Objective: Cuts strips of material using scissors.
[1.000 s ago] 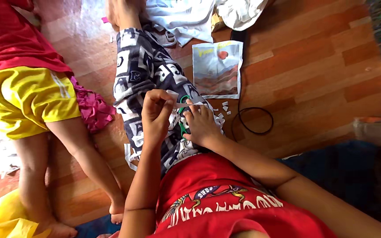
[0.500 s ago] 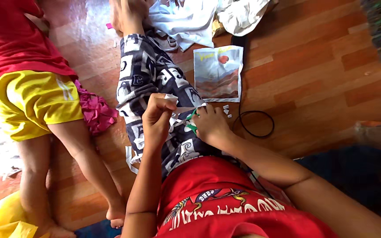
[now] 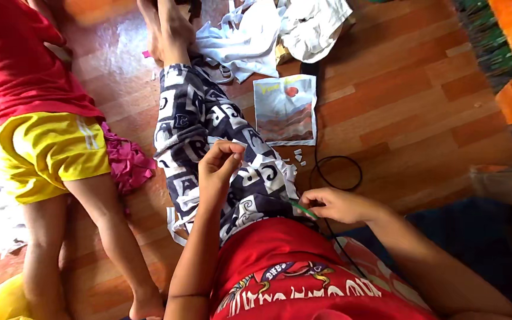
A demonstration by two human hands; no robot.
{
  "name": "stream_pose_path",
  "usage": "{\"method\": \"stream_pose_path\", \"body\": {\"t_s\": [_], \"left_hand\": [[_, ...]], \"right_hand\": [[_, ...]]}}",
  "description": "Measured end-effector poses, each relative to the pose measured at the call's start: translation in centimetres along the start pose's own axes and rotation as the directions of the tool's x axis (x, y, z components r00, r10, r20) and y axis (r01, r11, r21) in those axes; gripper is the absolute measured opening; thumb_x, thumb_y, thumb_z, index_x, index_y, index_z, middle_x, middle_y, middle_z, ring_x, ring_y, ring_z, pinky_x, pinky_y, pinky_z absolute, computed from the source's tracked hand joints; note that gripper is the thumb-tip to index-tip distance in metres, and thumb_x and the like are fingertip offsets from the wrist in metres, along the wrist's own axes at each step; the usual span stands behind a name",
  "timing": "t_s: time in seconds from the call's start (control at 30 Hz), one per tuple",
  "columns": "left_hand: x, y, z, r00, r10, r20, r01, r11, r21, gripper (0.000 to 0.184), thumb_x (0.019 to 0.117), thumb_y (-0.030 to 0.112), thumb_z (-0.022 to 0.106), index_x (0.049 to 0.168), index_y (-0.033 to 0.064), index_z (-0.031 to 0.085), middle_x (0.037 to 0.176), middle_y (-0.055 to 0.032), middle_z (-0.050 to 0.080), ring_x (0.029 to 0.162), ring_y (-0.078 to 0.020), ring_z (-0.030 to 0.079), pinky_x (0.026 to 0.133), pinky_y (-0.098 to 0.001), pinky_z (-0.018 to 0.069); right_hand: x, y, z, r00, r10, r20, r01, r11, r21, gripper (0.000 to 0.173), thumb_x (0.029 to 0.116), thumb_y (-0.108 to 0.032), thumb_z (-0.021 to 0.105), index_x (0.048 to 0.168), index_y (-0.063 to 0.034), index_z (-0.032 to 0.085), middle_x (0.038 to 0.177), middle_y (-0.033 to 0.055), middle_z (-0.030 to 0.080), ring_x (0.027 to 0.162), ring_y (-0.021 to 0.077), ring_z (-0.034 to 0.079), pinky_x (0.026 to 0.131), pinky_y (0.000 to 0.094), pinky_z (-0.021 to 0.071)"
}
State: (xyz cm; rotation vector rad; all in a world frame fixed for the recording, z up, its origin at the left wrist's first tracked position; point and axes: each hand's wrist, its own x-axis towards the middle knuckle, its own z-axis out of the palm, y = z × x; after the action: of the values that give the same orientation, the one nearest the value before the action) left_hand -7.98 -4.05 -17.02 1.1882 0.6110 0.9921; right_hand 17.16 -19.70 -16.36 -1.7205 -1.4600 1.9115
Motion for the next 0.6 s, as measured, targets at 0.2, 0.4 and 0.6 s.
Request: {"method": "stream_pose_path", "body": {"t_s": [0.2, 0.4, 0.6], "left_hand": [[-0.1, -0.1, 2.3, 0.993, -0.119, 0.000, 0.119, 0.992, -0.038, 0.017, 0.0967, 0.005, 0.061, 0.105, 0.0173, 0.070, 0.095, 0.0063, 0.070, 0.081, -0.0037, 0.067, 0.076, -0.0228, 0.0584], [-0.2, 0.2, 4.4, 0.981, -0.195, -0.003, 0.195, 0.980, -0.044, 0.035, 0.0938, -0.004, 0.060, 0.122, 0.0170, 0.055, 0.097, 0.0053, 0.069, 0.082, -0.0050, 0.067, 0.076, -0.0240, 0.0587], [-0.5, 0.0, 5.3, 0.976, -0.217, -0.033, 0.218, 0.976, 0.015, 0.039, 0.0929, -0.003, 0.062, 0.126, 0.0130, 0.051, 0.094, 0.0043, 0.067, 0.078, -0.0044, 0.066, 0.073, -0.0228, 0.0582]], "right_hand": [[0.1, 1.6, 1.8, 0.954, -0.246, -0.172, 0.299, 0.834, 0.464, 0.010, 0.0973, -0.008, 0.052, 0.102, -0.0127, 0.060, 0.101, -0.0077, 0.072, 0.076, -0.0009, 0.066, 0.069, 0.0172, 0.0560], [2.0, 0.6, 3.1, 0.928, -0.235, -0.290, 0.372, 0.651, 0.662, 0.035, 0.0830, -0.026, 0.082, 0.102, -0.0177, 0.053, 0.086, -0.0073, 0.071, 0.070, 0.0021, 0.067, 0.062, 0.0161, 0.0554], [3.3, 0.1, 3.6, 0.928, -0.308, -0.209, 0.365, 0.646, 0.671, 0.059, 0.0784, -0.031, 0.085, 0.124, -0.0125, 0.052, 0.087, -0.0102, 0.068, 0.075, -0.0001, 0.066, 0.068, 0.0152, 0.0556]]}}
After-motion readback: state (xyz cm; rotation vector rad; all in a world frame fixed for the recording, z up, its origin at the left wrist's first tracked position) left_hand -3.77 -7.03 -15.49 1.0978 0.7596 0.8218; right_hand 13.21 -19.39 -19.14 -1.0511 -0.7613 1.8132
